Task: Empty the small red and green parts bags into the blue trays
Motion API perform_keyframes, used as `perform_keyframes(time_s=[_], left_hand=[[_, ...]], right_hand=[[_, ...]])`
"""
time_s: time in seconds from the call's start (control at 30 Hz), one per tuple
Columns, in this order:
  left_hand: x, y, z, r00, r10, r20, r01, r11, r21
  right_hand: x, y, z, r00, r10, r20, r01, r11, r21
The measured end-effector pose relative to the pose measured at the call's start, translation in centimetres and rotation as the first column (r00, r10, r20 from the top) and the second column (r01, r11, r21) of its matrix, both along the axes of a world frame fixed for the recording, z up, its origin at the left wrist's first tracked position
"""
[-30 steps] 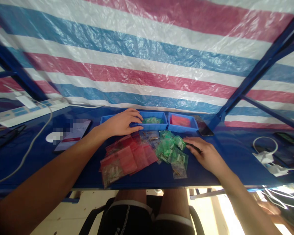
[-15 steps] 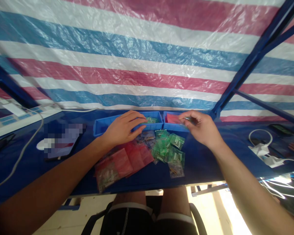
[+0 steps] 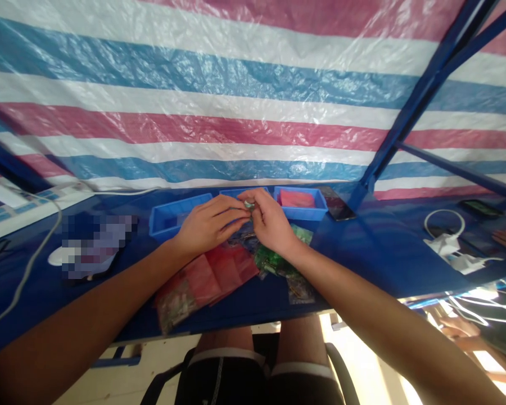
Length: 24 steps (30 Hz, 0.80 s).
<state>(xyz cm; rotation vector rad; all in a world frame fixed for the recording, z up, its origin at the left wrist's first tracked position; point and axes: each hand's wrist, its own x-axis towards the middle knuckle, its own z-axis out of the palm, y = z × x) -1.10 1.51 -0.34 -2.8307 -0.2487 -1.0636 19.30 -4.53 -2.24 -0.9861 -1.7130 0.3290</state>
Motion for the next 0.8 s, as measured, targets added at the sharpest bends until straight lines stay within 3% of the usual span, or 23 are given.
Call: perform_keyframes(time_s=[0.13, 0.27, 0.4, 0.47, 0.6, 0.7, 0.8], left_hand=[[0.3, -0.1, 0.0, 0.999, -0.039, -0.021, 0.04, 0.999, 0.028], [0.4, 0.2, -0.3, 0.999, -0.006, 0.032, 0.004, 0.999, 0.049], [0.5, 0.2, -0.6, 0.985, 0.012, 0.175, -0.003, 0.999, -0.05], [0.5, 0.0, -0.6, 0.974, 0.053, 0.221, -0.032, 0.995, -0.098], [0.4, -0.1, -0.4, 0.967, 0.093, 0.236, -0.062, 0.989, -0.137], [0.2, -0.2, -0.4, 0.978, 0.08, 0.194, -0.047, 0.984, -0.17], [0.3, -0.3, -0.5, 0.977, 0.093, 0.194, -0.056, 0.98, -0.193]], right_hand=[[1.1, -1.2, 1.6, 0.998, 0.056, 0.018, -0.055, 0.997, -0.047], [1.9, -1.0, 2.6, 0.98, 0.194, -0.035, -0.197, 0.973, -0.123], [2.5, 0.0, 1.8, 0.944, 0.289, -0.16, -0.318, 0.926, -0.202], [2.8, 0.5, 1.0, 0.942, 0.283, -0.182, -0.32, 0.921, -0.222], [2.9, 1.1, 0.1, 0.939, 0.268, -0.216, -0.321, 0.908, -0.27], [2.8, 1.0, 0.3, 0.917, 0.286, -0.278, -0.369, 0.872, -0.321], [2.7, 0.7, 0.7, 0.924, 0.27, -0.269, -0.354, 0.87, -0.343]])
